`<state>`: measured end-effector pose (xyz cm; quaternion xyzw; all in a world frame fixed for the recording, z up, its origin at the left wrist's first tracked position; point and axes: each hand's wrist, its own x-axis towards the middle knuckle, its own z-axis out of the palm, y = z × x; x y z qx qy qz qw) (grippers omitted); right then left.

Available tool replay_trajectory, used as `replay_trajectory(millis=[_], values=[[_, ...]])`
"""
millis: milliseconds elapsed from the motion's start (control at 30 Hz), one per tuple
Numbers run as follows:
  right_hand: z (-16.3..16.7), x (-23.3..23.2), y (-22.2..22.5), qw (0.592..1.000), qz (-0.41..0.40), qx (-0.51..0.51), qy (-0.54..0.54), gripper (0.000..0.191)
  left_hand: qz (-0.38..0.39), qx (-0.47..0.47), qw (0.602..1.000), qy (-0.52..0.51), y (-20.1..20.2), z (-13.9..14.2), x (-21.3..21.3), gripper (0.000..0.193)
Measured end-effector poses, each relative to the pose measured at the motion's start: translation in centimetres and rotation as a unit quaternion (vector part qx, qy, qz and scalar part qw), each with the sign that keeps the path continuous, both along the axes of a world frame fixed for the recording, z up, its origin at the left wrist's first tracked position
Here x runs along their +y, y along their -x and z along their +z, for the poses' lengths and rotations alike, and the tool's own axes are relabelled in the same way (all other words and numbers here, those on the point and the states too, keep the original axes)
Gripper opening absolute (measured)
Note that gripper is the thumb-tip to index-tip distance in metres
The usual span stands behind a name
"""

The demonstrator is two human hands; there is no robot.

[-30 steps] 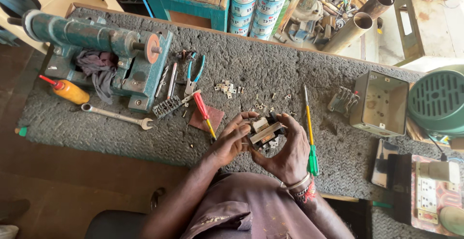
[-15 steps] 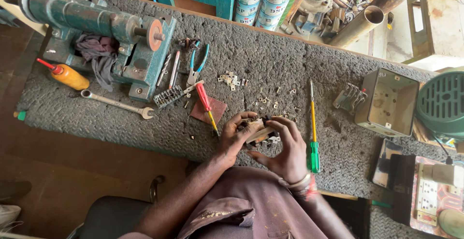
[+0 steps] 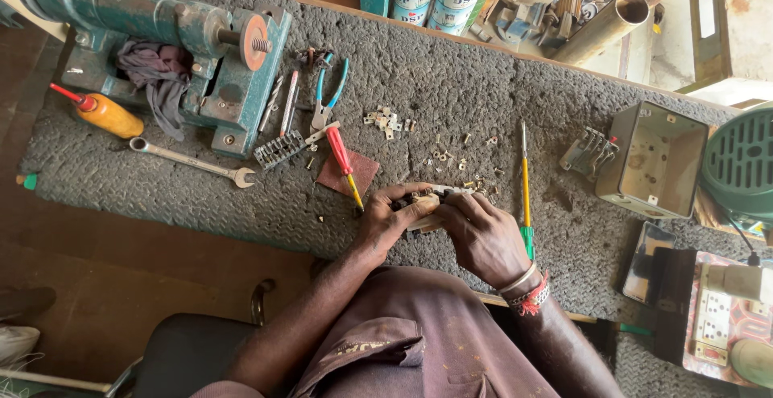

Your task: The person assembles a small electrical component by hand, repeatedly inserting and removing a white plastic cover and internal parts. They rotate the component to check alignment and fit, handling small metal pieces and washers on the workbench.

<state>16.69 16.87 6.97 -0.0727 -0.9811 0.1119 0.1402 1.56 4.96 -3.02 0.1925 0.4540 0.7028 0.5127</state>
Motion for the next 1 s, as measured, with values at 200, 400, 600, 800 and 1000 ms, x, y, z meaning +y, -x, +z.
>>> replay_trajectory(millis=[200,400,600,800,1000], values=[[-1.6,-0.3,-0.7,1.000,0.004,0.019,0.013,0.036,0.011,0.006,1.000,0.019,-0.4,0.3,-0.2,0.036],[-2.5,-0.4,-1.4,0.999,-0.020,0.037,0.021,0.033,0.009,0.049,0.998,0.027,-0.7,0.5,0.2,0.035],[-1.7,-0.8,-1.3,0.999,-0.015,0.024,0.029,0.036,0.007,0.018,0.999,0.041,-1.0,-0.2,0.0,0.037],[-1.1,-0.7,-1.2,1.000,-0.009,0.024,0.011,0.034,-0.007,0.033,0.998,0.048,-0.9,-0.4,-0.1,0.037],[-1.1,-0.6,-1.4,0.998,0.007,0.056,0.029,0.024,0.000,0.109,0.992,0.066,-0.6,-0.6,-0.2,0.041]])
